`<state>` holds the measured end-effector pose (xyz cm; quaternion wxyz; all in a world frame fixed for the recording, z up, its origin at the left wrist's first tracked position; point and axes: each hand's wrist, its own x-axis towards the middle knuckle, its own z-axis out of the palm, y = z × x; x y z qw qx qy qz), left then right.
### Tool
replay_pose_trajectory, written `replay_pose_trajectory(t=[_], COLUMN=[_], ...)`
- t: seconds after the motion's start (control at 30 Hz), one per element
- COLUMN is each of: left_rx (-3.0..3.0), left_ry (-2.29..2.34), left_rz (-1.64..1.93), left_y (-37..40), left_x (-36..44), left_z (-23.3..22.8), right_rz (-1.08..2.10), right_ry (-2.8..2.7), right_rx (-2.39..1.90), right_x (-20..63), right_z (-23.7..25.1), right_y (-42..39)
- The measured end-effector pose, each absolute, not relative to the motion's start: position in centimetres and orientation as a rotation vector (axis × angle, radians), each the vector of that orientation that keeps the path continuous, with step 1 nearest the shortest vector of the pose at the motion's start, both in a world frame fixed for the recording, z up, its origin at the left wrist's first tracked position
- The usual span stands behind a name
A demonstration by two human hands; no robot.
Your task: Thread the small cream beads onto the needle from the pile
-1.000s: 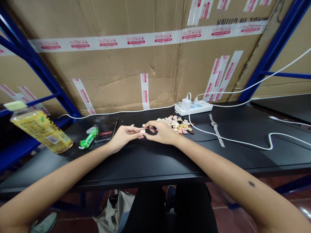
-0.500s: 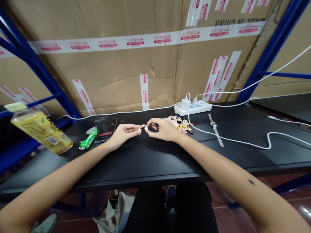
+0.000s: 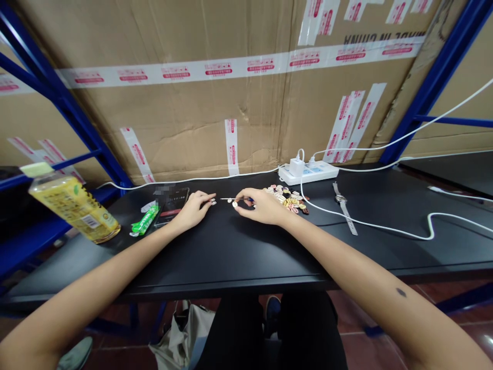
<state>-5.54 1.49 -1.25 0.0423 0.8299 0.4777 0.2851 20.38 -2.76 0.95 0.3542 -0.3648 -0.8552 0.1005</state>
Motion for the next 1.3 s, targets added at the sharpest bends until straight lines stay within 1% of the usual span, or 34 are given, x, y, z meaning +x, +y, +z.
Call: replay_pose_trajectory(t=[0.07, 0.17, 0.33, 0.43, 0.6, 0.83, 1.07, 1.3], left_rx=[2.492, 2.303, 1.7, 1.549, 1.414, 1.408, 1.423, 1.793], left_ry=[1.427, 1.256, 0.874, 0.781, 0.773, 0.807, 0.977, 1.147], left_rz=[0.971, 1.069, 0.922, 0.892, 0.878, 0.924, 1.039, 1.128], left_y=[1.2, 0.3, -1.8, -2.7, -3.1, -2.6, -1.4, 0.1], left_x=[-5.2, -4.4, -2.8, -2.3, -2.4, -2.4, -2.9, -4.4], left_z=[-1.0, -0.5, 0.1, 0.4, 0.7, 0.4, 0.3, 0.5], right_rz=[0.255, 0.266, 0.299, 0.306, 0.293, 0.289, 0.266, 0.203], right_ry=[-2.21, -2.205, -2.215, -2.226, -2.226, -2.205, -2.214, -2.235], right_rx=[-0.951, -0.943, -0.875, -0.844, -0.827, -0.86, -0.934, -0.898], right_x=[20.4, 20.3, 20.0, 19.8, 19.6, 19.4, 19.7, 19.9], right_z=[0.9, 0.9, 1.0, 1.1, 1.0, 1.0, 0.7, 0.9], right_y=[-2.7, -2.7, -2.9, -3.1, -3.3, -3.4, -3.2, -3.2])
